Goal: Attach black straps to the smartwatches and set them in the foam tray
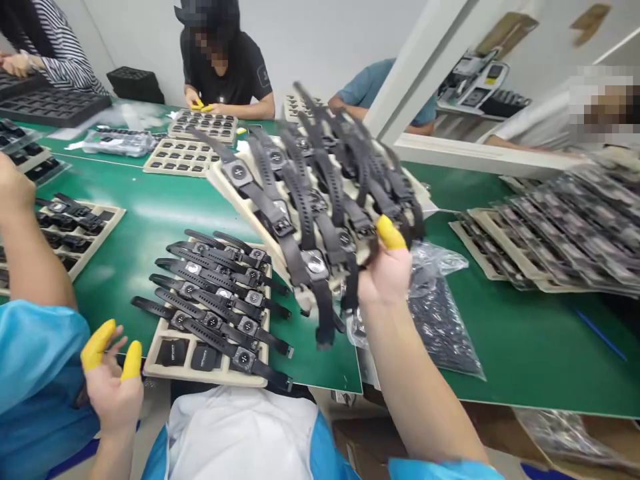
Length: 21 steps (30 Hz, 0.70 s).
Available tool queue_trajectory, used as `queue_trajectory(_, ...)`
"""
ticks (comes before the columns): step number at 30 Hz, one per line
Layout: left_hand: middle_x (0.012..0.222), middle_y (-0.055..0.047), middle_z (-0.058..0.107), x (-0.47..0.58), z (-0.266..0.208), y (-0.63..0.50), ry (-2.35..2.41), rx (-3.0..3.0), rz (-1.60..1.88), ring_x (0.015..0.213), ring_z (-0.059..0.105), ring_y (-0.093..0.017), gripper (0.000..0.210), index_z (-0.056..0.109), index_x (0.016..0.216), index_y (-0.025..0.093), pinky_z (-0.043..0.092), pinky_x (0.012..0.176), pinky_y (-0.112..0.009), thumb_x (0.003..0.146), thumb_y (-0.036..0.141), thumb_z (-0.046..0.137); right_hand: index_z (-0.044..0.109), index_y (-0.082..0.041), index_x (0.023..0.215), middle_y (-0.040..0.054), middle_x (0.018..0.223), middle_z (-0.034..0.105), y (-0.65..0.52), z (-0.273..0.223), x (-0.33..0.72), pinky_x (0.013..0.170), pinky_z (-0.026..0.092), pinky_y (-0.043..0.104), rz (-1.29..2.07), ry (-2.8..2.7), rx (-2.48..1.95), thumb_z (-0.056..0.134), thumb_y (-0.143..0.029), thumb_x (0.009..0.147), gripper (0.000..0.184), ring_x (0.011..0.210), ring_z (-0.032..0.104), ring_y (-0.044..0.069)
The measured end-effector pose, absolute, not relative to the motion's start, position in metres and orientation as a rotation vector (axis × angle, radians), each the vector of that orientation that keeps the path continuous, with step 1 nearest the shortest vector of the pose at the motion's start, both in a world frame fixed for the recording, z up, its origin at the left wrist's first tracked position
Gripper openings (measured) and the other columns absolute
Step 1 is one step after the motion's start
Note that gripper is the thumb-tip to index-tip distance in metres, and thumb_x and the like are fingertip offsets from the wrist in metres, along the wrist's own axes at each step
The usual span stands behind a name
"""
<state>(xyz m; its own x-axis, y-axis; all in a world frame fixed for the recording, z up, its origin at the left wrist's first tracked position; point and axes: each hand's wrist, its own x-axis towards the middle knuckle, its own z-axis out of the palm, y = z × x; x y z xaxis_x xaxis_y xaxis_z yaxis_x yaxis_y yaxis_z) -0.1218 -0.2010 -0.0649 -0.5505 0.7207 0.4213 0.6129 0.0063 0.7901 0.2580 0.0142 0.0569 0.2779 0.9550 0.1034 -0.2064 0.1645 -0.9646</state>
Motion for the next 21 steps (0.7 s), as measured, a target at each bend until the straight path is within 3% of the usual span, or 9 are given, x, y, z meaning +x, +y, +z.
queue_trajectory(3,0.142,-0.015,0.055,-0.111,-0.082,-0.218,1.964,1.102,1.542,0.13,0.06,-0.027,0.052,0.041,0.152,0.026,0.052,0.113,-0.049,0.103,0.035,0.056,0.074,-0.025,0.111,0.0086,0.1,0.076,0.071,0.045,0.214,0.088,0.063,0.058,1.293,-0.84,-0.903,0.065,-0.051,0.087,0.037,0.109,0.072,0.037)
queue_trajectory(6,0.143,-0.014,0.057,-0.097,-0.093,-0.225,1.903,0.972,1.483,0.131,0.061,-0.026,0.047,0.045,0.147,0.026,0.052,0.114,-0.046,0.103,0.04,0.055,0.073,-0.024,0.115,0.0071,0.094,0.077,0.125,0.024,0.189,0.085,0.064,0.052,1.351,-0.831,-0.836,0.063,-0.054,0.089,0.041,0.105,0.073,0.034)
queue_trajectory(14,0.148,-0.014,0.056,-0.087,-0.127,-0.227,1.987,0.922,1.609,0.135,0.057,-0.029,0.05,0.051,0.145,0.023,0.042,0.123,-0.049,0.1,0.043,0.06,0.073,-0.023,0.109,0.0041,0.091,0.08,0.23,-0.04,0.165,0.085,0.065,0.045,1.533,-0.795,-0.818,0.066,-0.044,0.084,0.033,0.097,0.076,0.031)
queue_trajectory(21,0.133,-0.01,0.065,-0.09,-0.147,-0.226,2.119,0.943,1.699,0.127,0.062,-0.033,0.048,0.064,0.136,0.027,0.052,0.108,-0.052,0.095,0.053,0.067,0.074,-0.021,0.104,0.0036,0.086,0.081,0.263,-0.08,0.149,0.082,0.065,0.045,1.637,-0.738,-0.878,0.066,-0.038,0.081,0.029,0.087,0.078,0.03)
